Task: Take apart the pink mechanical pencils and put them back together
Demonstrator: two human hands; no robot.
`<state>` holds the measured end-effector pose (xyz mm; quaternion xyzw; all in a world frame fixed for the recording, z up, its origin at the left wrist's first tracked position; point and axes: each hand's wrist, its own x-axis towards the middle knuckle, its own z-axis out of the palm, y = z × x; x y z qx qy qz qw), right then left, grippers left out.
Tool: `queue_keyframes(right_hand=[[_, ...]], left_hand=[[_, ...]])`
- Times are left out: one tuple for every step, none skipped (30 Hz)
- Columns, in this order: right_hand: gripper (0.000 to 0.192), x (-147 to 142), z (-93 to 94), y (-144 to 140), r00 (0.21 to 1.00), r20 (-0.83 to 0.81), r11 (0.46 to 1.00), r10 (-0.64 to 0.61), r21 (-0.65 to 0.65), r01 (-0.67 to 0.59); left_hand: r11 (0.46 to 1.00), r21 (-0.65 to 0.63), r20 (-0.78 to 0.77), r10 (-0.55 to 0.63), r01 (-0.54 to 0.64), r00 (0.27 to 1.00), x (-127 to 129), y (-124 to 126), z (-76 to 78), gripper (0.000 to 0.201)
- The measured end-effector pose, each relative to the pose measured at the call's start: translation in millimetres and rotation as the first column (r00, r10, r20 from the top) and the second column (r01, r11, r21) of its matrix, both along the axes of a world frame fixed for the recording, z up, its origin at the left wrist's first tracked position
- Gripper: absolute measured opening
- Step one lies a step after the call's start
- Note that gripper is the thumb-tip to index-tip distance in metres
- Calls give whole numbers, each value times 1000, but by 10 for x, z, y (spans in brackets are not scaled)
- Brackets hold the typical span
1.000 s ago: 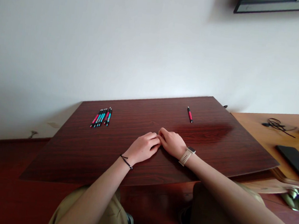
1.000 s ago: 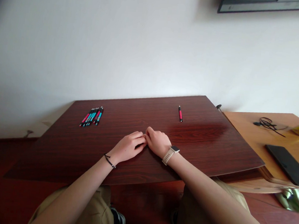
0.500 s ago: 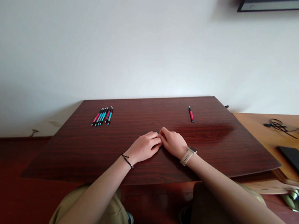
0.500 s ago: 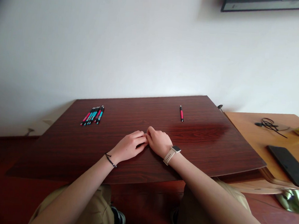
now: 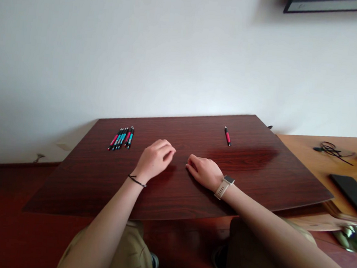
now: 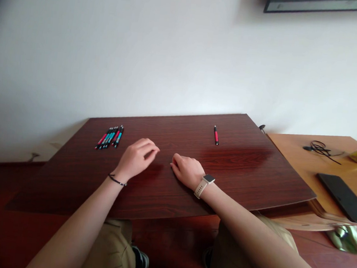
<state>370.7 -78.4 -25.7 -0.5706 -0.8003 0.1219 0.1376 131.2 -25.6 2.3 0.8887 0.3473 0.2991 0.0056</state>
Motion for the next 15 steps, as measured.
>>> queue_keyframes(right_hand=[[19,2,-3,-5,1000,-1,1000,2,4,-2],[20,4,-6,-9,1000,-4,1000,4,6,-4],[20,6,-9,-11,1000,-8,1000,9,8,-9],[20,9,-10,-12,1000,-14,1000,14,10,-14],[20,12,-12,-13,1000,-21,1000,21,12,-20],[20,14,-14,-14,999,-28,1000,27,15,-27],[20,17,-17,-15,999,-35,999,34,17,-33],[20,20,-20,-16,998,-42,999,40,20,-39],[19,21,-24,-18,998,-47,999,45,23,-44],[19,23,-27,-20,998,-49,999,48,25,-47],[19,23,-31,-22,997,-51,998,51,28,-50],[19,24,-34,-25,997,-53,998,54,31,-53],[19,23,-36,-27,997,-54,998,57,34,-55],[19,23,-38,-29,997,-57,998,59,38,-57],[19,23,-38,-30,996,-60,997,61,41,-59]], left_hand=[[995,24,50,97,-99,994,-143,87,51,20],[975,46,96,214,-220,972,-307,173,89,20],[929,61,147,354,-366,924,-487,255,111,22],[848,67,204,504,-525,839,-680,327,115,23],[754,49,240,628,-656,740,-877,387,101,25],[666,26,239,720,-746,651,-1072,432,71,25],[586,9,220,789,-810,573,-1257,462,31,25],[515,-7,196,841,-857,504,-1428,478,-17,26],[457,-25,165,879,-889,448,-1577,482,-65,26],[432,-44,120,897,-901,425,-1704,477,-110,27],[396,-60,84,917,-916,391,-1805,465,-149,27],[370,-83,32,929,-926,368,-1883,449,-178,27],[353,-103,-18,934,-930,357,-1938,430,-197,29],[336,-120,-64,936,-934,345,-1974,411,-206,30],[321,-137,-105,936,-937,336,-1996,392,-207,32]])
